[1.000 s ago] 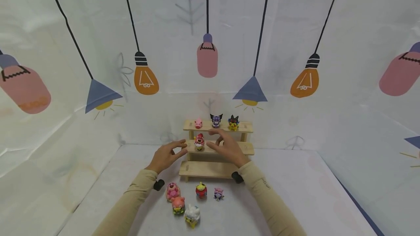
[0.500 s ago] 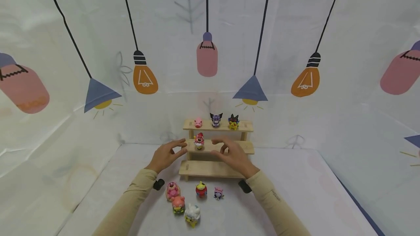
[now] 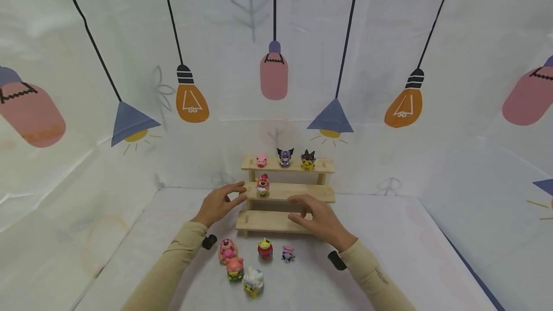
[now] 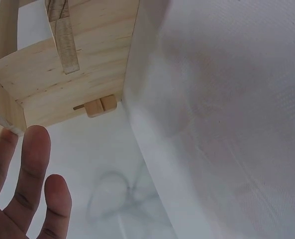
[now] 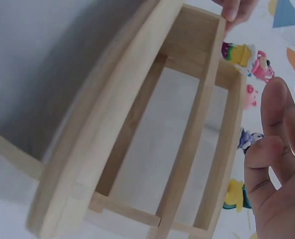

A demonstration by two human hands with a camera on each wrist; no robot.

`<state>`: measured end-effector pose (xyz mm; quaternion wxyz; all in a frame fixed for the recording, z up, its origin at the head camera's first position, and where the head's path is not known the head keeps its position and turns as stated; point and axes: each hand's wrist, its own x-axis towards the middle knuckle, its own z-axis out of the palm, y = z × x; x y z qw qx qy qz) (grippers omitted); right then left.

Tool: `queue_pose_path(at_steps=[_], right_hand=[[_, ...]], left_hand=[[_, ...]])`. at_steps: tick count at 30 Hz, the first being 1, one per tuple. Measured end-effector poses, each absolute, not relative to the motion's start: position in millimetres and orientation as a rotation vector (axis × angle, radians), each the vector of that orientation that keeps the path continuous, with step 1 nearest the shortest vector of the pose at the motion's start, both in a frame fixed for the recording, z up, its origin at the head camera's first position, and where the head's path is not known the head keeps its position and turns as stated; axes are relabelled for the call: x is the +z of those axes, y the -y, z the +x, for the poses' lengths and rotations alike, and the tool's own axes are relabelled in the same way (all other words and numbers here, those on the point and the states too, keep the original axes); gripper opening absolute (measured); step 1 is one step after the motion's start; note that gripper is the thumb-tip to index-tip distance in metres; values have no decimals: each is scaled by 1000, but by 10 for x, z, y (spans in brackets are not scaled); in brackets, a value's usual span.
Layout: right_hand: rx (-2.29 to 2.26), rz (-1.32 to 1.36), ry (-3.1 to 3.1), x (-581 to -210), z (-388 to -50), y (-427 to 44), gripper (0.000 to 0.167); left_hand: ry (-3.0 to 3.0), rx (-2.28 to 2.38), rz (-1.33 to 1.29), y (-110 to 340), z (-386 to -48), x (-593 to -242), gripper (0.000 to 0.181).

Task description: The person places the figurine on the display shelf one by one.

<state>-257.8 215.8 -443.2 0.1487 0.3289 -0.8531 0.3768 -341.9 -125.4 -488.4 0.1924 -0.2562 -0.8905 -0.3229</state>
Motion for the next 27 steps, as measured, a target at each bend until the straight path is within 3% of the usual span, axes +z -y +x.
queue_pose_path(at_steps=[9, 27], right_hand=[[985, 977, 2519, -4614, -2429, -2233, 34], [1042, 1082, 2630, -5027, -2266, -2267, 41]], left_hand=[[2515, -917, -714, 1255, -3415, -4899, 35], [2512, -903, -717, 1235, -3374, -4863, 33]])
